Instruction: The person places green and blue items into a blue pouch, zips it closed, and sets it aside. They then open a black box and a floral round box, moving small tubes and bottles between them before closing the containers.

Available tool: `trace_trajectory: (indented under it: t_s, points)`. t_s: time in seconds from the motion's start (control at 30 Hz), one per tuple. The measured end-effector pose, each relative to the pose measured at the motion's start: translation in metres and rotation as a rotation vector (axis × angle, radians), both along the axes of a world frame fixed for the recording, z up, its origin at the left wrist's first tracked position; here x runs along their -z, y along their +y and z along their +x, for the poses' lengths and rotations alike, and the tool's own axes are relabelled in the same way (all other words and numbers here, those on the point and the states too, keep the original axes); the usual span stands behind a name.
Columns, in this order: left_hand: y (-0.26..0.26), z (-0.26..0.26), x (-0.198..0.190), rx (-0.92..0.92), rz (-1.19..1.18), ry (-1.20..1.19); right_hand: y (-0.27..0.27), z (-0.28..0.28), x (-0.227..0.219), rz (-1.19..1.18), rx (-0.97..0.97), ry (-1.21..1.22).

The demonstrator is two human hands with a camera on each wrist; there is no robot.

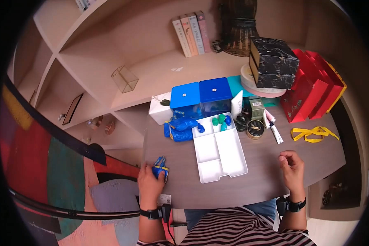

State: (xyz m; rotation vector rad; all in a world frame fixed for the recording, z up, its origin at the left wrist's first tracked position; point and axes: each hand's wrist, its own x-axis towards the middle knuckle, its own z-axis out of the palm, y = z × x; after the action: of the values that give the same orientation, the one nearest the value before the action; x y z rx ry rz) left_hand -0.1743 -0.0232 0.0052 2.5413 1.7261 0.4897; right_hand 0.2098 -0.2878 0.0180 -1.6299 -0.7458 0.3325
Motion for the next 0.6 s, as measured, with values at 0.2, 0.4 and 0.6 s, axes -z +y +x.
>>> trace_trajectory:
  t_s: [0.2,0.4,0.6]
  points:
    - [-0.024,0.002,0.0,-0.064,-0.124,0.102,-0.004,0.001,-0.005,-0.015,0.005,0.057]
    - [-0.023,-0.001,-0.02,-0.145,-0.229,-0.123,0.014,-0.017,-0.009,0.003,-0.006,0.026]
    - [-0.054,0.041,-0.035,0.34,-1.032,-1.414,0.036,-0.051,-0.014,0.022,-0.276,0.066]
